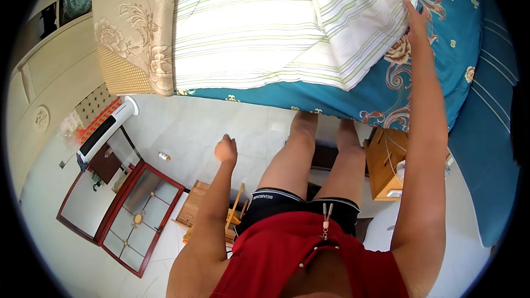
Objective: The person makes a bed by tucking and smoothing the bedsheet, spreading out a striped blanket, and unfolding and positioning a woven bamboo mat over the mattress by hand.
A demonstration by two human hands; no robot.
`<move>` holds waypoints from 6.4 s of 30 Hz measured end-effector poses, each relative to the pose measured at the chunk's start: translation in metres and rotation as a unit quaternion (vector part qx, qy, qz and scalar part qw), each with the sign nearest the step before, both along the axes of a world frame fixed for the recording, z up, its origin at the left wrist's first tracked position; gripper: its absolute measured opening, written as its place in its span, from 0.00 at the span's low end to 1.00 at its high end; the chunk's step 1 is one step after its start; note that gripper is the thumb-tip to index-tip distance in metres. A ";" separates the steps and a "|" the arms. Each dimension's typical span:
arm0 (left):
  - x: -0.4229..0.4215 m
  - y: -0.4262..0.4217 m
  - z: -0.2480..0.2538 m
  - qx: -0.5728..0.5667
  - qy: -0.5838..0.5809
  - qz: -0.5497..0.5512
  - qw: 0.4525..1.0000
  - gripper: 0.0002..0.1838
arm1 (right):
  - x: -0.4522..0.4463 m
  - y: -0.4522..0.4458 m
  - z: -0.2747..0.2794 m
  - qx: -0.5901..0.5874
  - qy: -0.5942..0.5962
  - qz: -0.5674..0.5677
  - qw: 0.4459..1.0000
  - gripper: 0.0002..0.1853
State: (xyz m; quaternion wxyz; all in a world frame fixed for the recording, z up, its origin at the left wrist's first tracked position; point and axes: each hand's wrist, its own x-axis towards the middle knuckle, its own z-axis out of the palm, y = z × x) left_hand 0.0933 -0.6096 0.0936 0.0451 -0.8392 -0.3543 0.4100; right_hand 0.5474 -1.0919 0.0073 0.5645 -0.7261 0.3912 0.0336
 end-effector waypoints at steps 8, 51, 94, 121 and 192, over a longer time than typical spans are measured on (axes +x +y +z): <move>0.075 -0.031 -0.006 -0.125 -0.228 -0.021 0.965 0.04 | -0.044 -0.011 0.017 -0.041 -0.114 0.089 0.989 0.24; 0.059 0.196 -0.048 -0.155 -0.075 -0.181 0.968 0.19 | -0.244 -0.185 -0.005 -0.064 0.047 -0.209 0.975 0.33; -0.013 -0.056 -0.007 -0.154 0.370 0.076 0.913 0.08 | -0.220 -0.204 0.001 -0.118 0.007 -0.138 0.983 0.36; 0.189 -0.209 -0.024 -0.305 -0.181 0.390 0.850 0.11 | -0.193 -0.263 0.071 0.116 -0.151 -0.424 0.885 0.17; 0.635 -0.460 -0.068 -0.412 -0.329 0.010 0.849 0.27 | -0.272 -0.147 0.184 0.129 -0.117 0.407 0.897 0.09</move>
